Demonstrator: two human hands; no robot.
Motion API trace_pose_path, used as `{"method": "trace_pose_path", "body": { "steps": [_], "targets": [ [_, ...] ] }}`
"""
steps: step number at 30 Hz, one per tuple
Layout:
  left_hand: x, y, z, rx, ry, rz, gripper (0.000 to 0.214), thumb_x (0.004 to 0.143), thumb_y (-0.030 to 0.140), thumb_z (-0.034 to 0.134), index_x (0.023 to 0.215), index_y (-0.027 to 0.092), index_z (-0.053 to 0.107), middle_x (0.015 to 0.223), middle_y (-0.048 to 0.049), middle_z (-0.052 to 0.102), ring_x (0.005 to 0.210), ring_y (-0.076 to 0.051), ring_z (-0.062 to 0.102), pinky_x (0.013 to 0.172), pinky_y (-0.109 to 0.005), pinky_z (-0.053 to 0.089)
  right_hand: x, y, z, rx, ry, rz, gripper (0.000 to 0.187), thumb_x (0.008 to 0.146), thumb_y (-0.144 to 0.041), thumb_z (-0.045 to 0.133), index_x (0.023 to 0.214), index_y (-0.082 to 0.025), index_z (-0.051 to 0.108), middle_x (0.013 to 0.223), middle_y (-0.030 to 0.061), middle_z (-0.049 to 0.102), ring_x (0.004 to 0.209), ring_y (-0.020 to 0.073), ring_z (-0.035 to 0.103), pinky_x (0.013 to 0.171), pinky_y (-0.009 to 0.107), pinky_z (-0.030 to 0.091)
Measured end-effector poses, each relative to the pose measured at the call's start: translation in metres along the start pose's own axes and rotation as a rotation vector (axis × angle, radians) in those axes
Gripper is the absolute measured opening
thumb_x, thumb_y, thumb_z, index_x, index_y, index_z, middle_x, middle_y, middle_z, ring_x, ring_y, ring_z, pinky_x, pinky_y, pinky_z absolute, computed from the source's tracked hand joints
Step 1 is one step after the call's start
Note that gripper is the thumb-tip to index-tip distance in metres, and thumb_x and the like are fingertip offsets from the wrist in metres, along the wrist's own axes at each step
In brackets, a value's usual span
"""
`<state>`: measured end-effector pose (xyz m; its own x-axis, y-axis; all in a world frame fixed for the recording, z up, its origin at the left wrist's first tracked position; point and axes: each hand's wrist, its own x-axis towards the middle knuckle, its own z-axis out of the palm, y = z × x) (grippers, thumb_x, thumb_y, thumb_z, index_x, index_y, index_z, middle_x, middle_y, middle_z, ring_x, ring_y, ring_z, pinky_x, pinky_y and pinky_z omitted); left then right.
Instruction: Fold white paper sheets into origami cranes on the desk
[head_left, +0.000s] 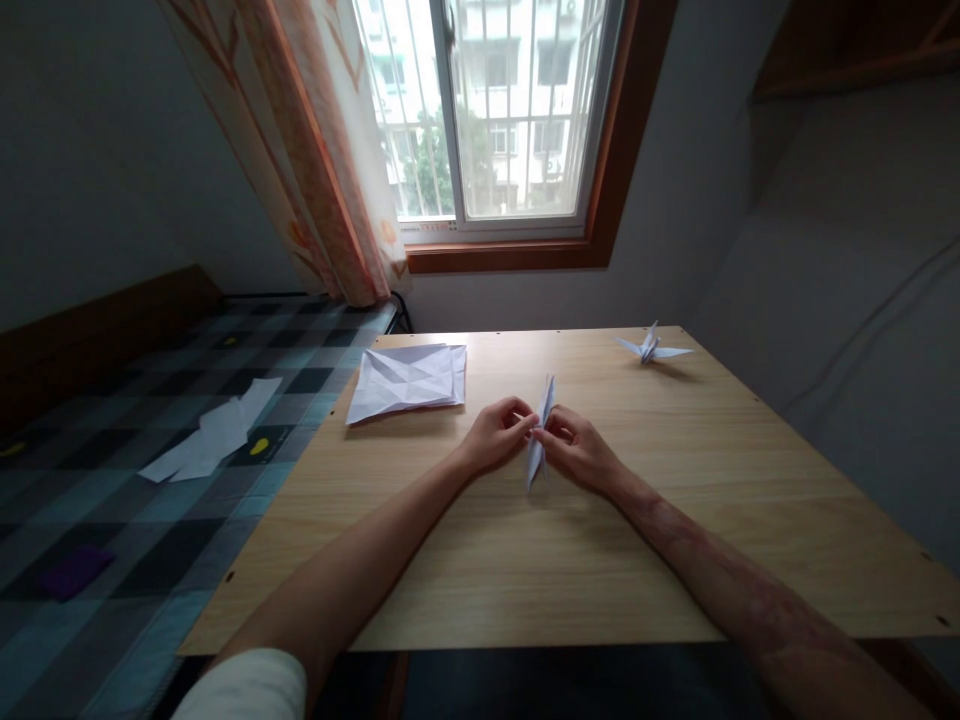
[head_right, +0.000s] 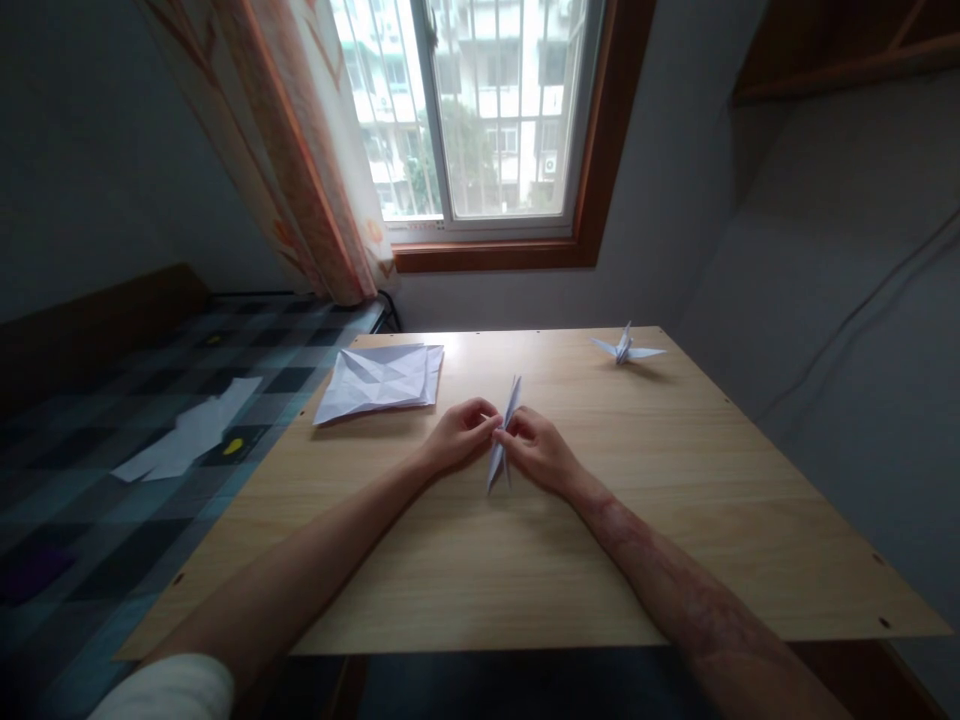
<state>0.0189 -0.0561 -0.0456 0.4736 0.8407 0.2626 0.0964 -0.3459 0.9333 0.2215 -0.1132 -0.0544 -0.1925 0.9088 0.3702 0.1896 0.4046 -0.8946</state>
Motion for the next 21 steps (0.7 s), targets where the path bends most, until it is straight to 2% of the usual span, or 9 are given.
{"method": "trace_pose_path", "body": {
  "steps": [3,6,11,15,18,21],
  "targets": [
    [0.0,0.001,-0.001,0.0,-0.071,0.002,0.046,0.097,0.06,0.075,0.098,0.013,0.074,0.085,-0.0055,0.074,0.074,-0.015,0.067,0.063,-0.024,0.048,0.001,-0.004,-0.002,-0.059,-0.021,-0.063,0.028,0.104,-0.049,0.069,0.092,-0.024,0.075,0.102,0.007,0.068,0.097,0.0253,0.063,0.09,0.039,0.054],
    [0.0,0.001,-0.002,-0.021,-0.106,0.0,0.047,0.096,0.06,0.075,0.102,0.013,0.075,0.089,-0.006,0.075,0.076,-0.015,0.067,0.065,-0.024,0.048,0.001,-0.004,-0.004,-0.061,-0.035,-0.066,0.027,0.104,-0.048,0.07,0.092,-0.024,0.076,0.106,0.0078,0.069,0.101,0.0261,0.064,0.091,0.039,0.055],
    [0.001,0.0,-0.004,-0.04,-0.051,0.0,0.044,0.093,0.057,0.078,0.091,0.014,0.072,0.08,-0.0022,0.07,0.07,-0.013,0.062,0.062,-0.022,0.045,0.0,0.005,-0.002,-0.002,0.031,-0.004,0.024,0.1,-0.045,0.073,0.088,-0.025,0.073,0.107,0.0065,0.067,0.102,0.025,0.063,0.091,0.037,0.057],
    [0.001,-0.002,-0.002,-0.109,-0.047,-0.051,0.044,0.092,0.056,0.081,0.097,0.014,0.072,0.075,-0.0009,0.069,0.061,-0.011,0.06,0.055,-0.02,0.042,0.004,0.015,-0.006,0.037,0.071,0.013,0.022,0.099,-0.045,0.073,0.09,-0.025,0.077,0.112,0.0066,0.067,0.104,0.0243,0.065,0.093,0.036,0.056],
    [0.001,-0.001,-0.001,-0.184,-0.055,0.009,0.042,0.091,0.054,0.084,0.096,0.014,0.073,0.1,-0.0076,0.075,0.073,-0.013,0.07,0.063,-0.022,0.055,0.006,0.017,-0.009,0.101,0.064,0.018,0.022,0.095,-0.045,0.076,0.088,-0.024,0.078,0.116,0.0075,0.069,0.11,0.0266,0.067,0.097,0.038,0.056],
    [0.002,0.0,0.0,-0.219,-0.072,0.072,0.04,0.091,0.051,0.086,0.092,0.012,0.075,0.118,-0.0119,0.072,0.086,-0.016,0.075,0.075,-0.027,0.064,0.005,0.016,-0.008,0.204,0.029,0.073,0.023,0.092,-0.046,0.078,0.089,-0.023,0.078,0.112,0.007,0.073,0.105,0.0279,0.069,0.094,0.04,0.056]
  ]
}}
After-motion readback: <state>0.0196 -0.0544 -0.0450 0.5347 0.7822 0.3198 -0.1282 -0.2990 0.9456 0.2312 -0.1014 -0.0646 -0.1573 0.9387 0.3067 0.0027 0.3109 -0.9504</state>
